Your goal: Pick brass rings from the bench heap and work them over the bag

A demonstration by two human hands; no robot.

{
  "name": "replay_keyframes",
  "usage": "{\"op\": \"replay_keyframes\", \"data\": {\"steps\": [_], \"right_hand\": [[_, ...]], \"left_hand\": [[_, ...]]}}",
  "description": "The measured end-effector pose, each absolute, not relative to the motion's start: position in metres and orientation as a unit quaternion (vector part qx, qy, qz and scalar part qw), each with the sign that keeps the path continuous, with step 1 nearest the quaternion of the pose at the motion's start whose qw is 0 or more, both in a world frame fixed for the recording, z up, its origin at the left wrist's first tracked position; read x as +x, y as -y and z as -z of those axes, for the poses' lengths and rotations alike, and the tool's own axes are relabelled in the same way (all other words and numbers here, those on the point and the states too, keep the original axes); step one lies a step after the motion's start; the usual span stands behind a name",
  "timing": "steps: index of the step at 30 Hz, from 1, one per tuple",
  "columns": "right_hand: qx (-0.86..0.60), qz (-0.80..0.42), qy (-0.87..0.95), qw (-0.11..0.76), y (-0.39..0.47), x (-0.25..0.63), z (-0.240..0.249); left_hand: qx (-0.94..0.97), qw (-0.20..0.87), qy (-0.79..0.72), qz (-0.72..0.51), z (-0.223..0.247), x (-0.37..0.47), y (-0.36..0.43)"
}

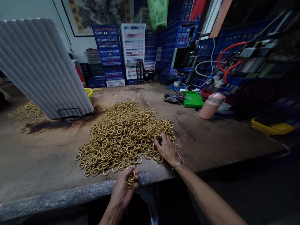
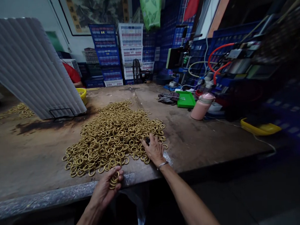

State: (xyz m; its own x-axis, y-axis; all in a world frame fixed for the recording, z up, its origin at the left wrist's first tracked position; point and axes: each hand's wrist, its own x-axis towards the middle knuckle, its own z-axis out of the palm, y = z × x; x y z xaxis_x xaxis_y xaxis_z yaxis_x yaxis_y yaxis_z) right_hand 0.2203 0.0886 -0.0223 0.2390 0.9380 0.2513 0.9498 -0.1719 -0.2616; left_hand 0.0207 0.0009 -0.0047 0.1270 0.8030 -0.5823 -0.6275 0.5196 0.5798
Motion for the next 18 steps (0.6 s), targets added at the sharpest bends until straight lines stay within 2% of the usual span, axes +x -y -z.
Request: {"op": "replay_keyframes", "data": {"steps": [9,18], "right_hand": [[-0.726,0.005,0.666,0.173,-0.109,0.175,0.013],[-0.661,-0.018,0.732,0.165,-0.118,0.153,-0.017]], "left_hand": [[0.104,0.752,-0.436,-0.482,0.016,0.018,-0.002],[0.123,0.761,-0.405,-0.491,0.015,0.017,0.000]]}}
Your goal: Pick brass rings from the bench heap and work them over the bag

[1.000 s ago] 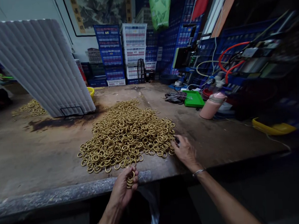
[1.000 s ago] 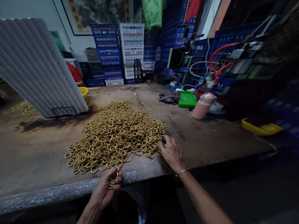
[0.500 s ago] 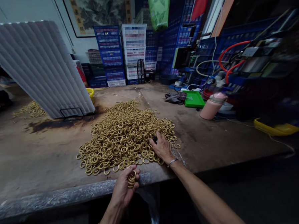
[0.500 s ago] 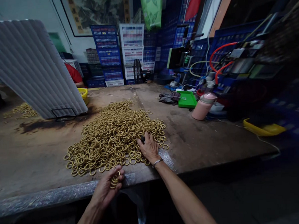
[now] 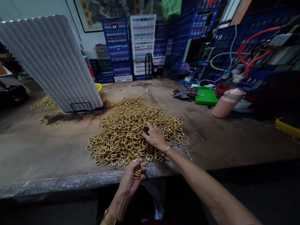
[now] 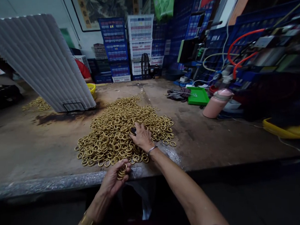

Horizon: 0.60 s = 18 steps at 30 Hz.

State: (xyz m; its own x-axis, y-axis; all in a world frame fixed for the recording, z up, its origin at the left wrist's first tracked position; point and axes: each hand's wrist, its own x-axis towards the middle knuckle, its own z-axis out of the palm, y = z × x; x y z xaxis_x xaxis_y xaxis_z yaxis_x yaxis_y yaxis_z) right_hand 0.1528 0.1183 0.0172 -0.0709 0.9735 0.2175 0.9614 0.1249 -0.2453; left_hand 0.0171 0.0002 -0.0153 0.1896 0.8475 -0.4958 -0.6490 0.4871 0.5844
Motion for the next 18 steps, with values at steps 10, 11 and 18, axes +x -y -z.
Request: {"op": "replay_keyframes", "data": {"steps": [10,11,18], "right_hand": [[-0.571,-0.045,0.797,0.189,-0.127,0.159,-0.047],[-0.574,-0.042,0.792,0.206,-0.126,0.166,-0.045],[-0.665,-0.080,0.711,0.213,-0.087,0.232,-0.007]], "left_hand": [[0.140,0.758,-0.390,-0.503,0.012,0.016,0.000],[0.143,0.759,-0.388,-0.502,0.011,0.016,0.000],[0.149,0.753,-0.398,-0.502,0.008,0.016,0.001]]}}
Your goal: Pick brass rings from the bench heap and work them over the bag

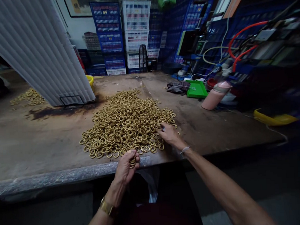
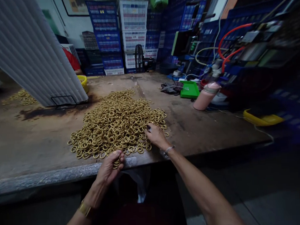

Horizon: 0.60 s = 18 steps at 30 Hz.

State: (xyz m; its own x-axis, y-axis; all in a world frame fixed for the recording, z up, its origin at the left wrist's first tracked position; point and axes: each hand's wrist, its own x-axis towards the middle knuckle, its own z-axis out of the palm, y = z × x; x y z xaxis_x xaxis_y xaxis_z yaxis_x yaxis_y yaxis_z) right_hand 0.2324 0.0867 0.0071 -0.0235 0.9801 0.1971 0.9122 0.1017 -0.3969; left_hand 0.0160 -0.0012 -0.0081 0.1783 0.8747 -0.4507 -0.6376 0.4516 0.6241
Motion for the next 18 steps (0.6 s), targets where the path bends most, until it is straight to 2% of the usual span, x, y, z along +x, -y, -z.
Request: {"op": "replay_keyframes", "data": {"steps": [3,7,14,18], "right_hand": [[-0.690,-0.099,0.686,0.208,-0.054,0.250,0.010],[-0.690,-0.072,0.702,0.159,-0.024,0.249,0.018],[-0.698,-0.056,0.705,0.113,-0.022,0.236,0.014],[-0.718,-0.094,0.675,0.138,-0.030,0.236,0.014]], "left_hand": [[0.147,0.753,-0.407,-0.495,0.006,0.016,0.001],[0.148,0.749,-0.422,-0.489,0.005,0.016,0.002],[0.190,0.735,-0.433,-0.487,0.006,0.024,0.012],[0.264,0.705,-0.462,-0.470,0.008,0.033,0.020]]}}
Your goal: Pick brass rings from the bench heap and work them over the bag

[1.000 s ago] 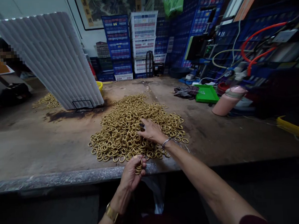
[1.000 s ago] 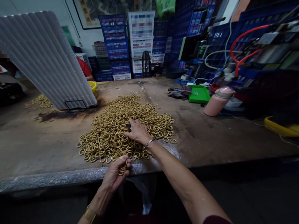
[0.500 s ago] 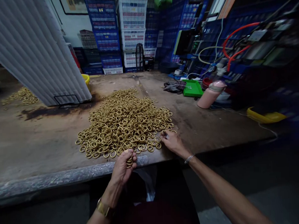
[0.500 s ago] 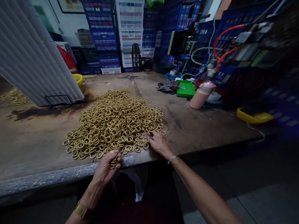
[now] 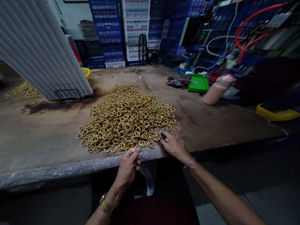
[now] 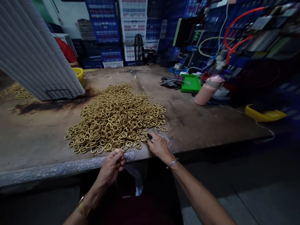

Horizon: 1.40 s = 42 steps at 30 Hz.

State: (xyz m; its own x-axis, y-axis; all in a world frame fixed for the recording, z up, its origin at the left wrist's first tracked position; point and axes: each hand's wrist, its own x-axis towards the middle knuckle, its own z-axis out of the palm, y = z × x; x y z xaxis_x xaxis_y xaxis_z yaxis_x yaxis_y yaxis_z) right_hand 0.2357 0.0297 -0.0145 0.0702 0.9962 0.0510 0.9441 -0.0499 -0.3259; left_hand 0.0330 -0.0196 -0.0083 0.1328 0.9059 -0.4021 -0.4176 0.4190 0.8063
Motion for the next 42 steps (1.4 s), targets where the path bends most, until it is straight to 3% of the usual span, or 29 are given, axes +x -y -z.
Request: {"op": "replay_keyframes", "data": {"steps": [7,10,13,17,20,24,27,38,42], "right_hand": [[-0.620,-0.362,0.581,0.384,-0.045,0.200,0.014],[-0.568,-0.511,0.512,0.392,-0.044,0.181,0.009],[-0.510,-0.635,0.445,0.372,-0.041,0.168,0.003],[-0.481,-0.684,0.419,0.355,-0.038,0.159,0.000],[-0.514,-0.631,0.478,0.331,-0.039,0.157,-0.001],[-0.597,-0.351,0.652,0.309,-0.043,0.165,-0.003],[-0.614,-0.205,0.727,0.227,-0.043,0.173,-0.004],[-0.578,-0.072,0.813,0.029,-0.022,0.167,-0.007],[-0.584,-0.060,0.809,-0.006,-0.021,0.171,-0.009]], "left_hand": [[0.471,0.529,-0.490,-0.508,0.007,0.044,0.017],[0.495,0.496,-0.484,-0.524,0.004,0.041,0.011],[0.475,0.535,-0.468,-0.519,0.002,0.036,0.006],[0.469,0.553,-0.457,-0.515,0.002,0.030,0.002],[0.489,0.522,-0.469,-0.518,0.002,0.028,0.001],[0.438,0.563,-0.491,-0.500,0.002,0.025,0.002],[0.372,0.628,-0.495,-0.472,0.002,0.023,0.005],[0.231,0.722,-0.408,-0.509,-0.003,0.022,-0.008],[0.201,0.717,-0.379,-0.550,-0.010,0.019,-0.027]]}}
